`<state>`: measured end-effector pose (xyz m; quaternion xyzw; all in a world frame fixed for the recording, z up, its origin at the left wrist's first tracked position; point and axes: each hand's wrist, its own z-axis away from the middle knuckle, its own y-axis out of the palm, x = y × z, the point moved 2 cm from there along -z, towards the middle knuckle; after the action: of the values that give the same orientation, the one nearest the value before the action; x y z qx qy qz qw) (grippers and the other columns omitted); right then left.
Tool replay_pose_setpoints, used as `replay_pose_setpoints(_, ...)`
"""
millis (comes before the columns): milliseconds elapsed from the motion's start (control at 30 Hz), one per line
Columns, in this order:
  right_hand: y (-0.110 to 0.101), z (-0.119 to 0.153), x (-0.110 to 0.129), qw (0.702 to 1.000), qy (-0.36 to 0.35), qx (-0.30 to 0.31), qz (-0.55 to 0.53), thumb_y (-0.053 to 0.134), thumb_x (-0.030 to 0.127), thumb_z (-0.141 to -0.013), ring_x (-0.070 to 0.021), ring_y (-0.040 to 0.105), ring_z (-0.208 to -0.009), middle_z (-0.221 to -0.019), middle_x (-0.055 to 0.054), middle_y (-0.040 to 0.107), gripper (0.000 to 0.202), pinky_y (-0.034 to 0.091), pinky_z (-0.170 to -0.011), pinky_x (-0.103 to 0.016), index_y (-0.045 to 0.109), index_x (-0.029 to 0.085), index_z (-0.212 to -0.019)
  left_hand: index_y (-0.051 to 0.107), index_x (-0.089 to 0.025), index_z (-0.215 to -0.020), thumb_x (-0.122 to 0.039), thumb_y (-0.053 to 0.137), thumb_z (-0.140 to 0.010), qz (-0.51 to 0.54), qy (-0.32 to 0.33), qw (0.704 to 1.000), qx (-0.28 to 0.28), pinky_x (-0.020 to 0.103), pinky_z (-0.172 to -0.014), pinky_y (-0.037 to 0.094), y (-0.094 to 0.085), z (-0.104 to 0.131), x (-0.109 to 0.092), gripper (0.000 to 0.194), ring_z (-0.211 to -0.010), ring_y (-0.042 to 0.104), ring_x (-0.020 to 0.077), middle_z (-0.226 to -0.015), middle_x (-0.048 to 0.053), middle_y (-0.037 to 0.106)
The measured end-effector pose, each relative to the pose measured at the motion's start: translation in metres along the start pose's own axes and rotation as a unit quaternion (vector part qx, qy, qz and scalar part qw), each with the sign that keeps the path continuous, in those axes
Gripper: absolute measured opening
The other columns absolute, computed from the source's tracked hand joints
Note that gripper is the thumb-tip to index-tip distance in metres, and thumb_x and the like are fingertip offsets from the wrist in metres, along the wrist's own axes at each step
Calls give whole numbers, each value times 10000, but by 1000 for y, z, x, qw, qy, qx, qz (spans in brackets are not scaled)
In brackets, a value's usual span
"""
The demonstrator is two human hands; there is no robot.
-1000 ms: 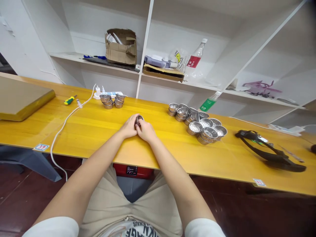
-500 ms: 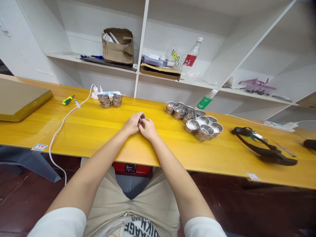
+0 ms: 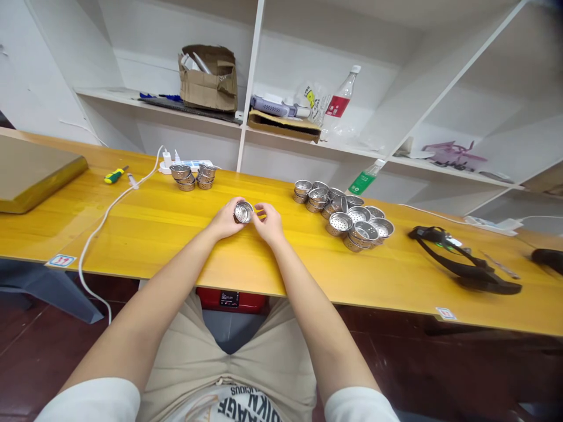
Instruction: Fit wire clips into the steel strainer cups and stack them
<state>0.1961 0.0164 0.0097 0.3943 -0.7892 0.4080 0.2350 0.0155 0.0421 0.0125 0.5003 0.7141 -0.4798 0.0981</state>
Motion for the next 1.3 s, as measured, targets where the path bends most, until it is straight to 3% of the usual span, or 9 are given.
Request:
replay_pose_setpoints(100,0,2,1,999,0,17,49,689,313,-868,-202,680,-839,-1111,-78,730,288,555,-835,-365,659,209,-1135,540,-187,-1397,-227,770,-753,-9,52,998,19,418,-1160,503,6,3,-6,685,-1297,652,278,-1401,121,666)
replay_pose_setpoints(200,-1,2,2,993,-14,32,111,673,296,-893,-235,674,-923,-1080,-80,739,232,526,-899,-378,678,214,-1111,547,-188,-1407,-200,749,-736,4,81,995,50,412,-1154,509,11,5,-10,700,-1299,655,276,-1414,120,667)
replay_pose_setpoints(333,-4,3,5,985,-19,34,166,578,332,-987,-242,660,-918,-1095,-100,739,202,500,-864,-362,701,213,-1095,542,-195,-1426,-211,746,-721,18,64,995,77,413,-1114,536,11,7,-15,734,-1259,680,275,-1405,113,681)
replay_pose_setpoints(500,-4,5,10,977,-38,32,206,534,309,-1015,-255,645,-962,-1130,-115,727,240,472,-839,-342,717,215,-1139,543,-184,-1420,-224,744,-722,27,50,995,85,404,-1099,546,8,6,-18,727,-1227,696,270,-1375,112,699)
replay_pose_setpoints(633,-3,5,15,977,-74,13,200,496,267,-1022,-275,617,-1037,-1122,-125,730,258,459,-922,-365,729,200,-1111,530,-169,-1432,-260,759,-720,26,25,997,75,412,-1104,546,8,5,-13,754,-1248,687,281,-1398,129,684)
replay_pose_setpoints(767,-1,5,19,980,-81,29,181,497,225,-994,-269,608,-969,-1019,-112,745,244,447,-943,-378,732,181,-1043,522,-143,-1446,-270,758,-715,22,10,997,68,425,-1109,543,9,5,-6,778,-1257,684,296,-1413,153,674)
replay_pose_setpoints(933,-1,8,25,983,-51,87,151,559,320,-977,-226,624,-844,-936,-67,742,194,440,-794,-324,721,213,-967,518,-139,-1455,-278,755,-718,7,13,997,77,428,-1125,534,10,6,-2,787,-1282,676,305,-1426,163,666)
replay_pose_setpoints(1100,0,9,27,986,-28,101,128,497,468,-1028,-192,594,-734,-798,-43,709,382,382,-696,-299,662,225,-784,462,-155,-1516,-256,746,-723,-17,21,996,82,438,-1119,538,8,6,-4,849,-1274,679,312,-1428,158,661)
replay_pose_setpoints(1300,2,5,15,985,41,152,70,471,522,-1013,-171,566,-690,-738,-18,680,444,340,-649,-284,646,220,-739,459,-203,-1520,-194,729,-708,-53,63,993,86,443,-1167,498,8,7,-4,855,-1339,636,313,-1463,140,637)
